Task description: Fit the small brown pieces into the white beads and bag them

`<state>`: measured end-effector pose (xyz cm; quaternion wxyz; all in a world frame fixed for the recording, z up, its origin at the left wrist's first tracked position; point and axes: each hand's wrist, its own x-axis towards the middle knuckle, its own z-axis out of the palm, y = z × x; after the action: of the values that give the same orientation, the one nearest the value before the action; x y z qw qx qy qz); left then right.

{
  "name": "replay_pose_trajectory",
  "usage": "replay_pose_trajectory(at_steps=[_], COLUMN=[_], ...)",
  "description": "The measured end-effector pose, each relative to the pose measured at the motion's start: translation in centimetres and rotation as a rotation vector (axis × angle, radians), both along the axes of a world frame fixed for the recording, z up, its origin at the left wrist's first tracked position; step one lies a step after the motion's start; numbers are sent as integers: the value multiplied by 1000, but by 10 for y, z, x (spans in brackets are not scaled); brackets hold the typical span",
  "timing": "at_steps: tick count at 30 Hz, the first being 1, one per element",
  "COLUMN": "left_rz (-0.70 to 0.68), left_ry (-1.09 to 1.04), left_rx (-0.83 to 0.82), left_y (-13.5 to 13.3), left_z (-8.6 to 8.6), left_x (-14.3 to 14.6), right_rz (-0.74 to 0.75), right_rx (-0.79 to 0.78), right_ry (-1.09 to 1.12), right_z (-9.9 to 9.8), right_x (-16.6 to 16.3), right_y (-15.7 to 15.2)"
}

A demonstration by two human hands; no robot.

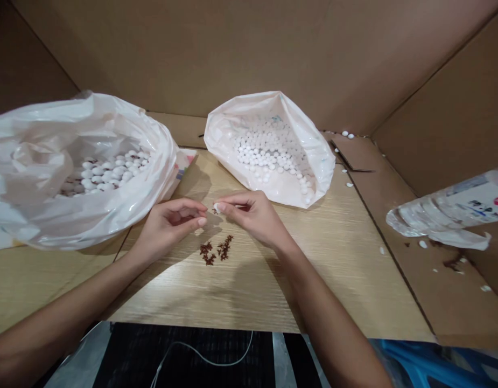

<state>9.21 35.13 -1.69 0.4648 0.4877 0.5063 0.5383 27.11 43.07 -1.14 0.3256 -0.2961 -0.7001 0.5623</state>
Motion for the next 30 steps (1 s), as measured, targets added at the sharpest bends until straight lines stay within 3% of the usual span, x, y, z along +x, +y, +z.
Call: replay_pose_trajectory(at_steps=[5,10,16,22,30], left_rz=[15,13,53,29,43], left_ry=[76,167,434,543,681], left_rx=[11,25,290,469,683], left_y=[0,0,-3,-4,-2], left_z=[-2,-5,-6,-6,-10], left_x=[-2,-2,-4,-6,-8], right_rz=[-131,-177,3,170,175], right_rx=[201,217,90,38,-44], right_ry=[-57,-86,-28,-4,28], right_z=[-3,-9,-1,3,-2], right_x=[9,13,4,-4,-6], right_y=[17,26,8,-5,-5])
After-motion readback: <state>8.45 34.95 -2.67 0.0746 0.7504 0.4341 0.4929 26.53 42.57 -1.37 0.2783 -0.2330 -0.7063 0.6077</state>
